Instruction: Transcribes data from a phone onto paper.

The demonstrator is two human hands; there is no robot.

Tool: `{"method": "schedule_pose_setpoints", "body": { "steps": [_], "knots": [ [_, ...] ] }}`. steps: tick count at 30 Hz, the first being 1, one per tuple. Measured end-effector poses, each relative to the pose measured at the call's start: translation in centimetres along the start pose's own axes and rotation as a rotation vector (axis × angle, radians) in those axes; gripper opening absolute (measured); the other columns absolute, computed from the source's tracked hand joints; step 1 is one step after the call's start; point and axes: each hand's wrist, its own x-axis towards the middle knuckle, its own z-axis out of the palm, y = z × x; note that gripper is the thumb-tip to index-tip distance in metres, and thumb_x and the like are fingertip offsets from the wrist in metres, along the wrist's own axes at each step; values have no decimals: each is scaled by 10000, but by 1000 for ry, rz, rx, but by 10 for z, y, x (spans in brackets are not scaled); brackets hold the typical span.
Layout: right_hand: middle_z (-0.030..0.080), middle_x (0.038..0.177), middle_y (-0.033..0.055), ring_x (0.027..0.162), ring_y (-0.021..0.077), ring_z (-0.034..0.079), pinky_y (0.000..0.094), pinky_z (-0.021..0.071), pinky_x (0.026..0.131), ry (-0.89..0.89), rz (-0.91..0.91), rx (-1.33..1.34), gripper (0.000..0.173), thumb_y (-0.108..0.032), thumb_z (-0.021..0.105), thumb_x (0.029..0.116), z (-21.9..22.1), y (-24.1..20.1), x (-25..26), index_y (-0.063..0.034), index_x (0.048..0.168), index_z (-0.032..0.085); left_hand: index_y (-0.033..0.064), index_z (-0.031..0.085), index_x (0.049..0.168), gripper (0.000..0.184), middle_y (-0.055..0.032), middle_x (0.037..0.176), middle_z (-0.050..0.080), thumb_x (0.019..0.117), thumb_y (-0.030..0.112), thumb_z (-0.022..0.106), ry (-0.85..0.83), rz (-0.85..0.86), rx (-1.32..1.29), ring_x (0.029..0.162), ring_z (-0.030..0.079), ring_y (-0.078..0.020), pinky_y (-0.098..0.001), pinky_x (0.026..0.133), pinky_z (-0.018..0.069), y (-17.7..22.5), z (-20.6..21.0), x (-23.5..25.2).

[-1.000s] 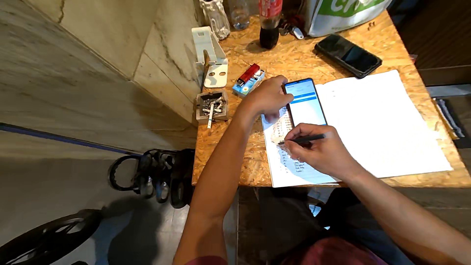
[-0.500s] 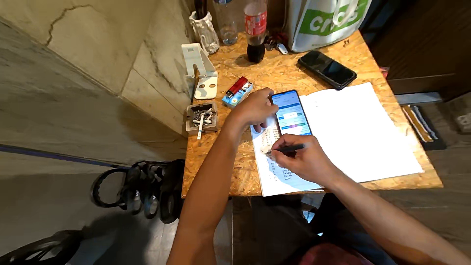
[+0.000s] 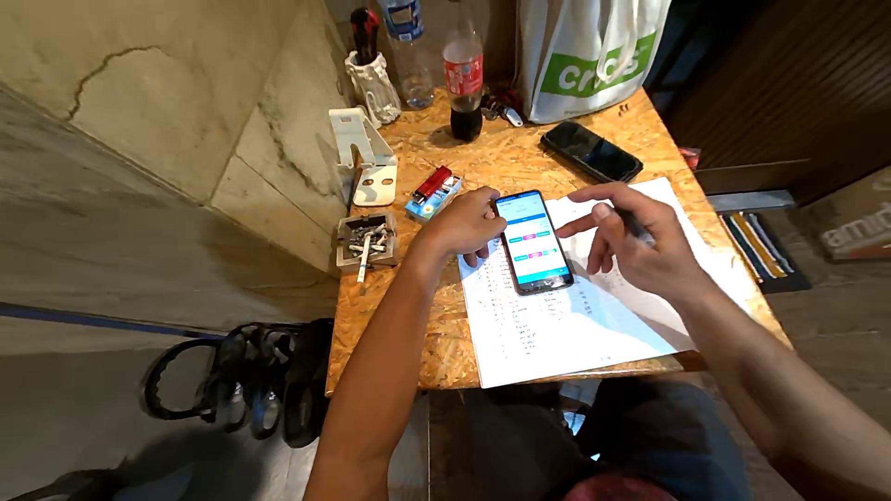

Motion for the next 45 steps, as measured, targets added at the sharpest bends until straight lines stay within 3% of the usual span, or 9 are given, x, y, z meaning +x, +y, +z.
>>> {"method": "schedule_pose_setpoints", "body": {
  "steps": [4,9,15,19,22,25,32,39,45],
  "knots": [
    [754,996,2,560,62,629,243,544,454,-107,-82,-101,243,-141,486,1021,1,11,2,-84,1171,669,120,341,1568,562,-114,924,666,1051,157,559,3,3,1,561,668,-187,-343,467,590,-1,0,0],
    [748,956,-23,577,27,610,212,524,475,-159,-96,-65,206,-147,528,985,8,23,-1,-98,1116,680,126,357,1559,553,-112,949,664,1047,157,565,6,7,-6,559,663,-189,-341,455,585,-2,0,0],
    [733,1035,-23,612,49,610,247,535,506,-125,-56,-139,228,-155,518,988,11,29,1,-124,1168,655,126,360,1560,555,-111,1004,672,1046,153,566,12,3,9,583,674,-191,-350,474,597,-1,0,-1],
    [719,947,7,502,74,564,254,506,421,-68,-34,-47,251,-129,496,988,11,26,-1,-112,1183,652,114,365,1556,543,-112,985,675,1051,146,563,15,18,-1,568,667,-182,-334,461,587,-2,0,-1],
    [737,1004,9,505,65,567,231,489,415,-36,-47,-5,241,-107,476,988,8,25,-1,-96,1157,648,116,361,1561,548,-112,975,680,1052,147,562,17,14,1,570,672,-188,-338,459,587,-1,0,0],
    [719,921,9,501,56,550,224,476,412,-44,-77,-1,241,-116,482,988,8,25,-2,-84,1152,655,119,352,1565,555,-112,969,680,1053,145,565,14,8,-5,569,672,-189,-339,459,586,-1,0,0],
    [719,972,-59,637,18,578,241,511,545,-168,-166,-199,252,-150,500,991,20,30,-2,-139,1174,673,116,353,1560,556,-112,972,673,1049,143,568,11,13,-21,577,675,-194,-343,462,591,-2,0,0],
    [736,976,-27,590,20,552,223,475,503,-16,-157,-194,245,-132,491,969,13,23,-1,-108,1152,653,111,352,1562,554,-117,973,672,1048,131,559,11,17,-23,566,669,-192,-343,462,591,-2,0,0],
    [738,1042,-35,628,39,589,258,514,538,-44,-108,-215,252,-118,503,964,14,27,-1,-127,1173,643,116,335,1571,575,-111,936,670,1044,130,563,10,9,-12,568,670,-197,-356,467,594,-2,0,0]
  ]
}}
